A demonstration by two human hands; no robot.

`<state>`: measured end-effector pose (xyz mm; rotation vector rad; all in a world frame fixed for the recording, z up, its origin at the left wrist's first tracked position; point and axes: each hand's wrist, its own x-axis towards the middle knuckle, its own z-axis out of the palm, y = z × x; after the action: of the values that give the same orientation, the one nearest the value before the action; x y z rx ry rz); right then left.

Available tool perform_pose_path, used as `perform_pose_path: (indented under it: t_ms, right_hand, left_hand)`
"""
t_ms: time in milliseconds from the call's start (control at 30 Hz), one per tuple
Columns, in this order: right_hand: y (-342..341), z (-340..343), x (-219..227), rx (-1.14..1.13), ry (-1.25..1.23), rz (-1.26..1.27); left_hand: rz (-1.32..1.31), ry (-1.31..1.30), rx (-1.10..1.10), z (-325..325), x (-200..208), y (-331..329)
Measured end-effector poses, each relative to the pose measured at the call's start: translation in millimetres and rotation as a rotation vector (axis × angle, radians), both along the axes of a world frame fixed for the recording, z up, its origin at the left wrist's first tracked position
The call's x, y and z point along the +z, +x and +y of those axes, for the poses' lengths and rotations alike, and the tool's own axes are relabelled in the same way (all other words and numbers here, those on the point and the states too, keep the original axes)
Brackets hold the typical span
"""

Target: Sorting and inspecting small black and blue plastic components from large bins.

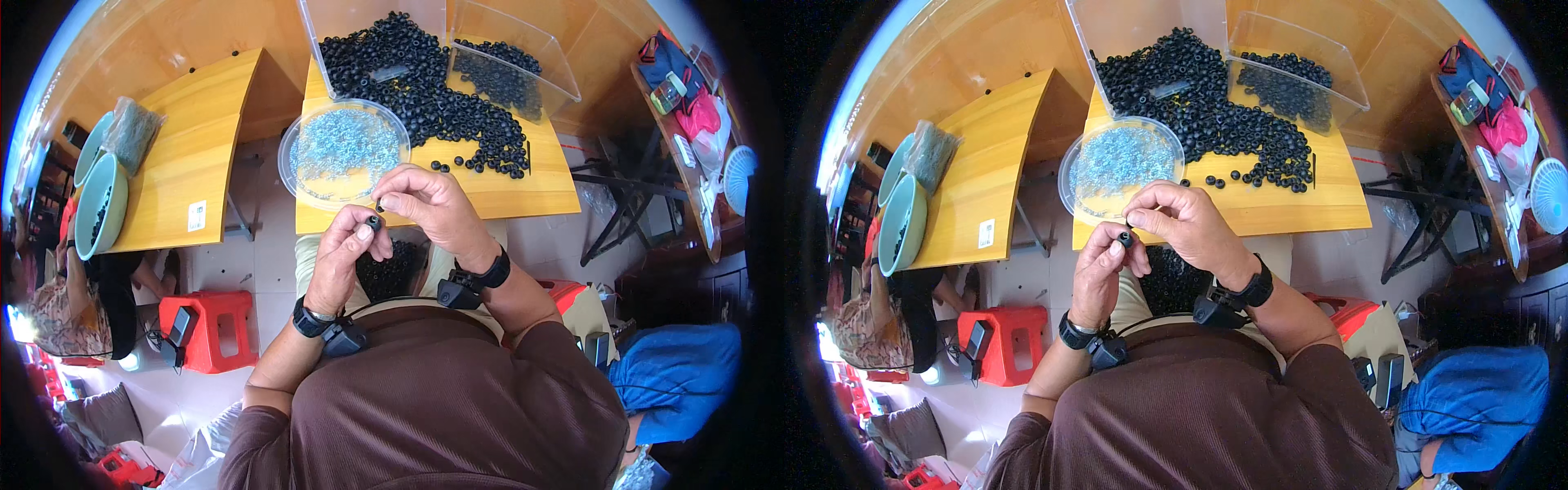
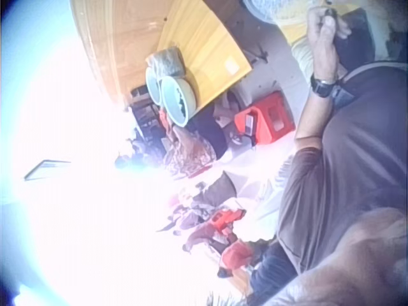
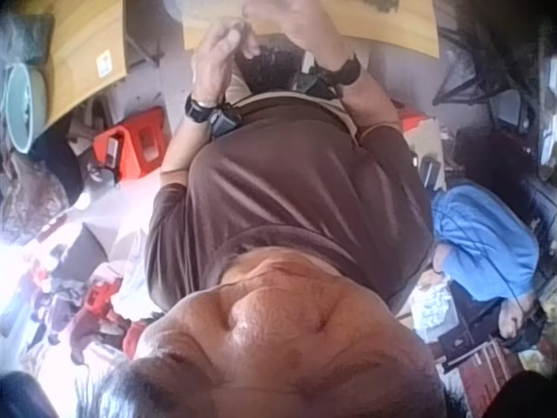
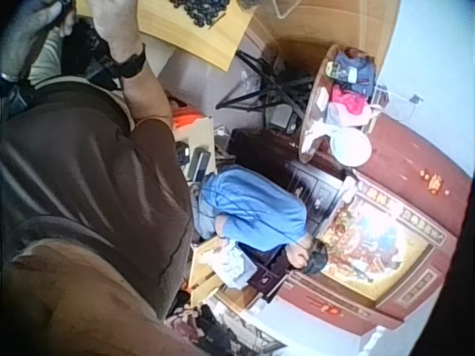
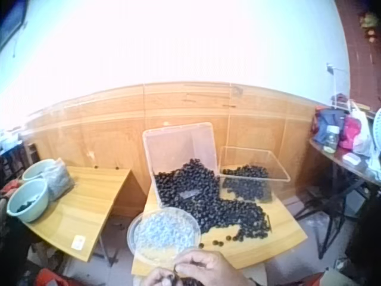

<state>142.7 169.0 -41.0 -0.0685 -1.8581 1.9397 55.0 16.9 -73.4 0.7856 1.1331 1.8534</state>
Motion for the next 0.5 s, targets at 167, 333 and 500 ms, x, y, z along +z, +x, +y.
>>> perform_pose_path:
  t_ms: [167, 333, 500]
  right_hand:
    - [-3.1, -4.6, -7.9, -0.008, 0.027, -0.015]
    - [-3.0, -8.8, -7.9, -0.054, 0.084, -0.009]
    - [-3.2, -10.3, -8.8, -0.059, 0.038, -0.006]
  left_hand:
    - [-0.002, 0.019, 0.003, -0.3, -3.3, -1.2]
    - [-0.005, 0.015, 0.002, -0.4, -5.3, -2.6]
    - [-0.015, 0.005, 0.004, -0.3, -6.3, -3.0]
